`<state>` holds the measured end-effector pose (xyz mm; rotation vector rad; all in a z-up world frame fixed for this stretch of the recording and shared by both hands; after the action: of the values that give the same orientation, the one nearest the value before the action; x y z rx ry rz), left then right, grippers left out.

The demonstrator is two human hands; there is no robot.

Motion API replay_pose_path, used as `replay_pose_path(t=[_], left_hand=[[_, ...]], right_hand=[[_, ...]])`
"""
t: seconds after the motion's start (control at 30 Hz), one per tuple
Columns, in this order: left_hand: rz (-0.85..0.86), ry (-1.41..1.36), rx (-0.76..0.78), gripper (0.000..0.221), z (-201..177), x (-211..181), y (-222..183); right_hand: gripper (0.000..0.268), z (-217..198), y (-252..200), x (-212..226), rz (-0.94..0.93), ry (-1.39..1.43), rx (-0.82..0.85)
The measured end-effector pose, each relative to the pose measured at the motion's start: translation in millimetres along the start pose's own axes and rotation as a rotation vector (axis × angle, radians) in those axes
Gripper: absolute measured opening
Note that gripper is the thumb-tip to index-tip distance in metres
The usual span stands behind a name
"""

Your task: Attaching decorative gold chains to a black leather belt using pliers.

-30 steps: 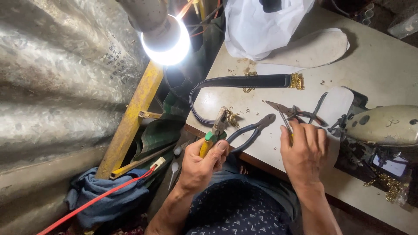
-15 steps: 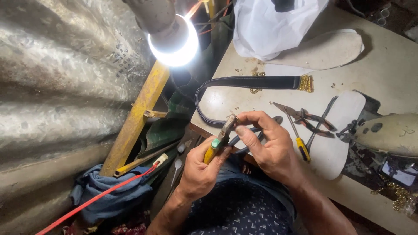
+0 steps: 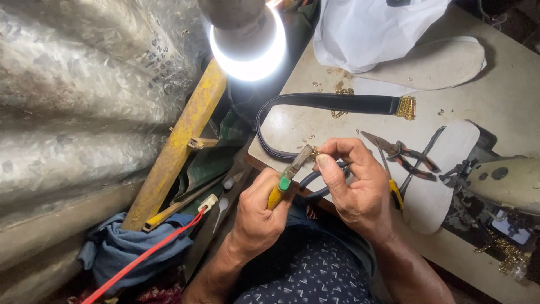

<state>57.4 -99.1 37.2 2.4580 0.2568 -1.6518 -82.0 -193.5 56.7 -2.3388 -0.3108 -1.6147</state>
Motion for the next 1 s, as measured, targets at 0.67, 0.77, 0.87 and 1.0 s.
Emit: replay_pose_path(t=[0.67, 0.77, 0.87, 1.0], left_hand=[[-0.296, -0.441, 0.250, 0.026, 9.9, 15.4, -16.8], [-0.383, -0.486, 0.318, 0.027, 15.2, 21.6, -22.3], [-0.410, -0.465, 0.352, 0.028, 15.8, 22.4, -24.3], [-0.306, -0.362, 0.332, 0.030, 8.6, 13.8, -21.6]], right_hand=[[0.012, 2.6, -19.6, 2.4, -0.261, -0.032, -0.114], [0.012, 4.2, -19.9, 11.2, -0.439, -0.089, -0.051], [0.012, 5.2, -23.9, 15.8, -0.577, -0.166, -0.001], [0.012, 6.4, -28.5, 16.4, -0.727, -0.270, -0.016]])
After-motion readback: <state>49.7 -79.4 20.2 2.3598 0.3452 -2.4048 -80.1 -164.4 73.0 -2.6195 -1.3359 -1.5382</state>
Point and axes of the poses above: each hand's wrist, its own y-axis towards the middle knuckle, its own z-axis out of the palm, x = y × z, the point moved 9 cm from there along y, towards the middle knuckle, and after that the axes turned 6 degrees about y, right-handed, at the moved point
